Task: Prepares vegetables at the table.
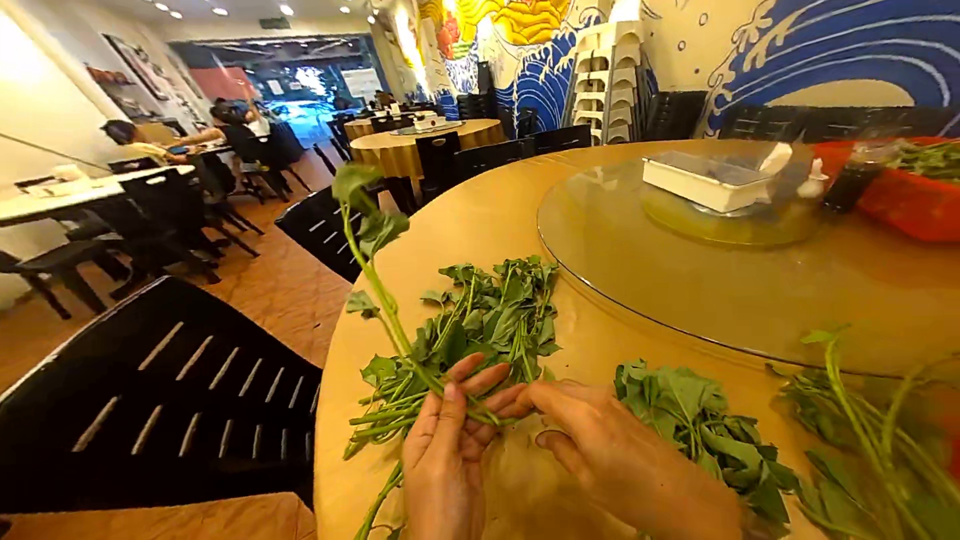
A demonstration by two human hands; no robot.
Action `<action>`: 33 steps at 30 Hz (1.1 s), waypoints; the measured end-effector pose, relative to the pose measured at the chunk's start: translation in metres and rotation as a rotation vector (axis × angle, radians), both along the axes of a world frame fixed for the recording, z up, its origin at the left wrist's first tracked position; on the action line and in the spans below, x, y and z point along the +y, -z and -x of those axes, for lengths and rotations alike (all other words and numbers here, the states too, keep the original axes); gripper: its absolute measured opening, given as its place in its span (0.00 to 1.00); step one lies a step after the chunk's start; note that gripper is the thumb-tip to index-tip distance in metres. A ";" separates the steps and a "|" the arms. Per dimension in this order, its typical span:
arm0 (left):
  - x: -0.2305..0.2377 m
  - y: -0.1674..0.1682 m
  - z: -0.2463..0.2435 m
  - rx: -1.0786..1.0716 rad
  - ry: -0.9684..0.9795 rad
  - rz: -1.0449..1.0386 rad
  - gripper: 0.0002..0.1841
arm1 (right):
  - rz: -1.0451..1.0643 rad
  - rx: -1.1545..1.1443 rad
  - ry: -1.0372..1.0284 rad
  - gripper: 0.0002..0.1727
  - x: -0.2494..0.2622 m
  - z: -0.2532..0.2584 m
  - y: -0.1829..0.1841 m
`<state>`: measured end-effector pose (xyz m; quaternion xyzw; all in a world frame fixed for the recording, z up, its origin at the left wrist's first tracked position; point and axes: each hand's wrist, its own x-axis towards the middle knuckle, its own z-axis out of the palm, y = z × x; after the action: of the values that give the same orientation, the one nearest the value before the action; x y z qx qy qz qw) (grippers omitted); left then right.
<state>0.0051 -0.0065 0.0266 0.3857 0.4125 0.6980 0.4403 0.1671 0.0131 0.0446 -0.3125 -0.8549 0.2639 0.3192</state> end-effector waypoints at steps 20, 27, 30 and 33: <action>0.008 0.003 0.017 -0.075 -0.109 -0.057 0.20 | 0.340 -0.413 0.067 0.12 -0.006 -0.053 -0.057; -0.003 0.001 -0.003 -0.119 0.410 0.125 0.23 | 0.320 -0.618 0.452 0.30 -0.018 -0.076 -0.075; -0.007 0.001 -0.012 -0.141 0.540 0.167 0.24 | 0.160 -0.344 0.379 0.23 -0.016 -0.055 -0.057; -0.008 0.010 -0.018 -0.199 0.611 0.124 0.24 | 0.262 -0.176 0.226 0.20 -0.012 -0.027 -0.041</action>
<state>0.0231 -0.0148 0.0169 0.3938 0.2744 0.5416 0.6901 0.1940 0.0008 0.0858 -0.4672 -0.7974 0.3071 0.2272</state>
